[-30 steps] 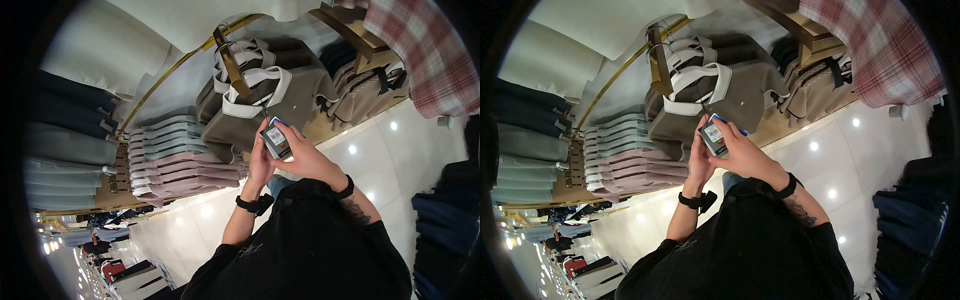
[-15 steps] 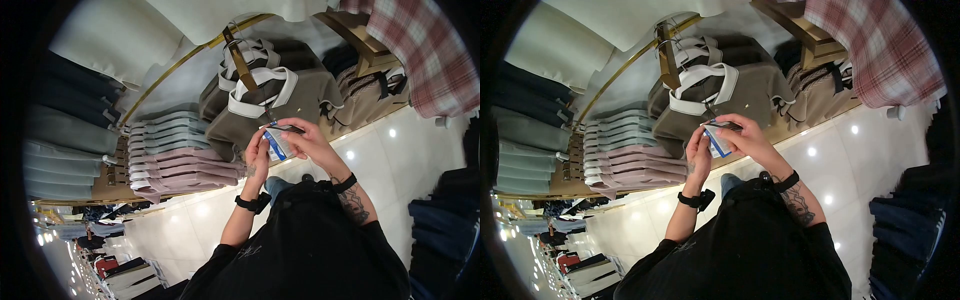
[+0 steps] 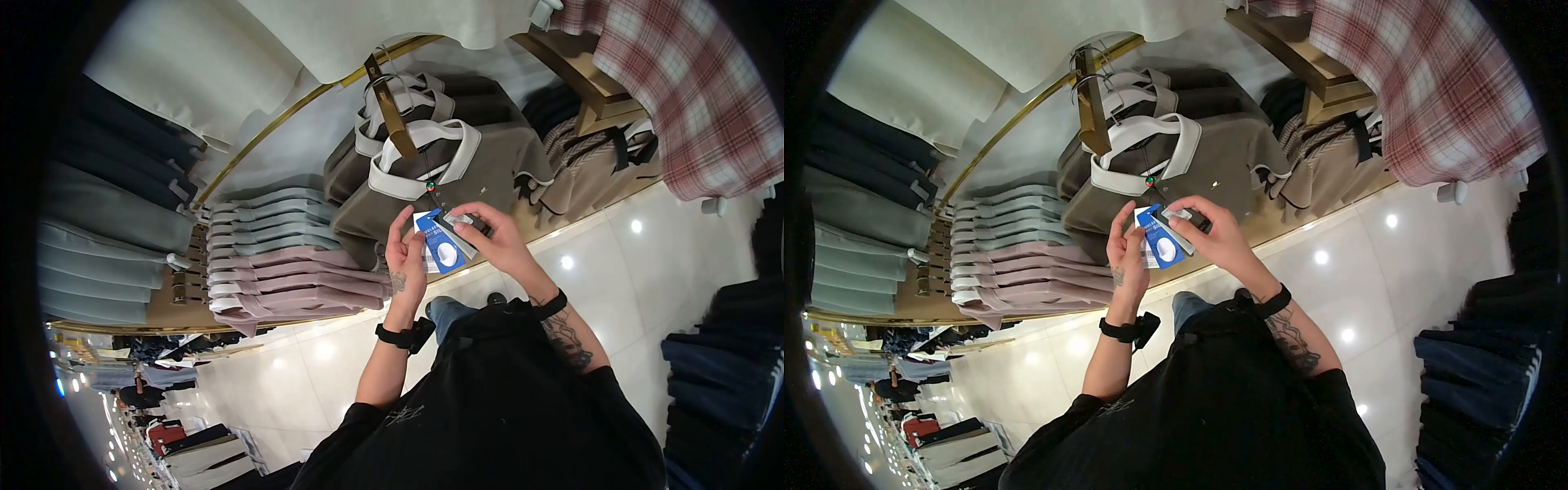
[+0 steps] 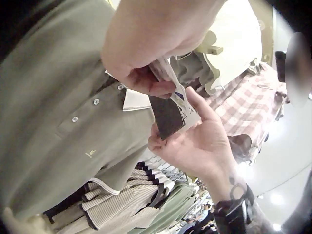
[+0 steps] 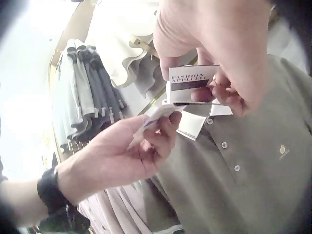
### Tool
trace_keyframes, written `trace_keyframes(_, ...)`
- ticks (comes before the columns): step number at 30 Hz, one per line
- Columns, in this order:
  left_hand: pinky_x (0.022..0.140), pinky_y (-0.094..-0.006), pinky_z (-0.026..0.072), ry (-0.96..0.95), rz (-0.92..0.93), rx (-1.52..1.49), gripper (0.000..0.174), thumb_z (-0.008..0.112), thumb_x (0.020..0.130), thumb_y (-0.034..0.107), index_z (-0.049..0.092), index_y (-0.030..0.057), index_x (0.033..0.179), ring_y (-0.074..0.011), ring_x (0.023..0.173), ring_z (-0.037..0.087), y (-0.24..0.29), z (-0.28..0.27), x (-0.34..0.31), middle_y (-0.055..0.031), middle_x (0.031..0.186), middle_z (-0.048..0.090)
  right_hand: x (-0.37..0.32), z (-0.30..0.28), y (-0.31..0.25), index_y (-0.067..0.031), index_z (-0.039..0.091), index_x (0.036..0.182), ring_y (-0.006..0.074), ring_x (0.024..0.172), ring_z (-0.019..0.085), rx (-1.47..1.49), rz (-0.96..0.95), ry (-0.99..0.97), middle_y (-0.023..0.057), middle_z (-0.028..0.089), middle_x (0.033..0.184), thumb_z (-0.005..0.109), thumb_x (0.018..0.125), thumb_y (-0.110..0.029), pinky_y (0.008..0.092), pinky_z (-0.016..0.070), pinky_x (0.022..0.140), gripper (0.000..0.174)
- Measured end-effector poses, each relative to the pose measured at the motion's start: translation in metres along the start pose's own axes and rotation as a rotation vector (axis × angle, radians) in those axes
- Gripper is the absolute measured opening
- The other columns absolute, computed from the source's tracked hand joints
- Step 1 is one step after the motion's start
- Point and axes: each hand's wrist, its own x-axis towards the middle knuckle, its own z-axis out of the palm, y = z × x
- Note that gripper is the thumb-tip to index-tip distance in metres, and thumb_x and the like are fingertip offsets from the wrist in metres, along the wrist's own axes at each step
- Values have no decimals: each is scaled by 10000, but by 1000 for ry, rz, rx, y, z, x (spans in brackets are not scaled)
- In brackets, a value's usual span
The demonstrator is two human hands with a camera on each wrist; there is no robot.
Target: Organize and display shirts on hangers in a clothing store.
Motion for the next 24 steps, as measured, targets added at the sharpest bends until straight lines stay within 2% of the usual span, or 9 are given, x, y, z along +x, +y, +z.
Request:
trace_keyframes(3,893,-264,573,4,-47,-43,444,496,1050,-34,498,26,1489,-114,994,706,-2,1,3,-114,1193,746,-2,7,4,-35,631,1303,92,1047,622,-72,-93,83,32,682,1134,764,978,-77,275,492,953,354)
trace_keyframes(6,903,-287,578,-45,-156,-126,335,526,1050,3,545,42,1383,-122,991,705,-4,-2,4,-81,1143,730,-3,10,14,-51,598,1339,79,957,586,-32,-66,141,2,616,1056,778,960,-50,262,494,879,419)
trace_keyframes(10,920,-301,574,-50,-285,-201,214,570,1042,39,563,77,1252,-123,983,687,23,24,-6,-35,1081,688,-6,10,15,-21,626,1260,64,929,571,-134,-34,212,-17,564,1013,782,957,-35,245,508,811,341)
trace_keyframes(12,925,-306,573,-31,-282,-212,211,572,1043,43,557,86,1249,-127,989,679,13,21,-5,-35,1107,679,-4,8,21,1,634,1220,59,910,583,-156,-34,199,-22,547,982,768,968,-23,239,517,788,287)
trace_keyframes(16,934,-315,571,-21,-270,-212,201,573,1042,53,545,98,1236,-129,1052,664,6,21,-4,-29,1156,659,-5,1,27,25,647,1176,54,855,614,-37,47,125,-10,619,959,724,1002,-9,222,524,787,194)
trace_keyframes(19,887,-353,594,25,-271,-203,189,535,1055,70,524,87,1243,-184,993,698,3,19,-2,-79,1129,686,-5,-1,28,24,654,1173,46,827,627,37,22,142,-2,672,948,692,1029,-29,215,524,756,159)
trace_keyframes(21,837,-380,607,-77,-260,-173,180,509,1062,81,510,82,1241,-229,933,714,3,11,1,-127,1103,700,-3,-3,21,16,663,1172,35,816,625,64,-33,175,5,698,945,676,1052,-77,208,515,694,152)
trace_keyframes(23,756,-425,620,-95,-242,-162,162,460,1080,122,488,74,1232,-303,835,731,-1,8,4,-207,1056,715,-4,-12,6,3,670,1185,29,794,621,45,52,178,0,693,933,656,1072,-132,202,490,632,177)
trace_keyframes(24,758,-424,620,-100,-243,-171,167,457,1086,139,491,70,1234,-302,845,731,1,10,5,-204,1060,714,-3,-17,-1,-3,673,1192,26,782,618,36,96,179,-2,691,926,647,1082,-159,199,478,601,193)
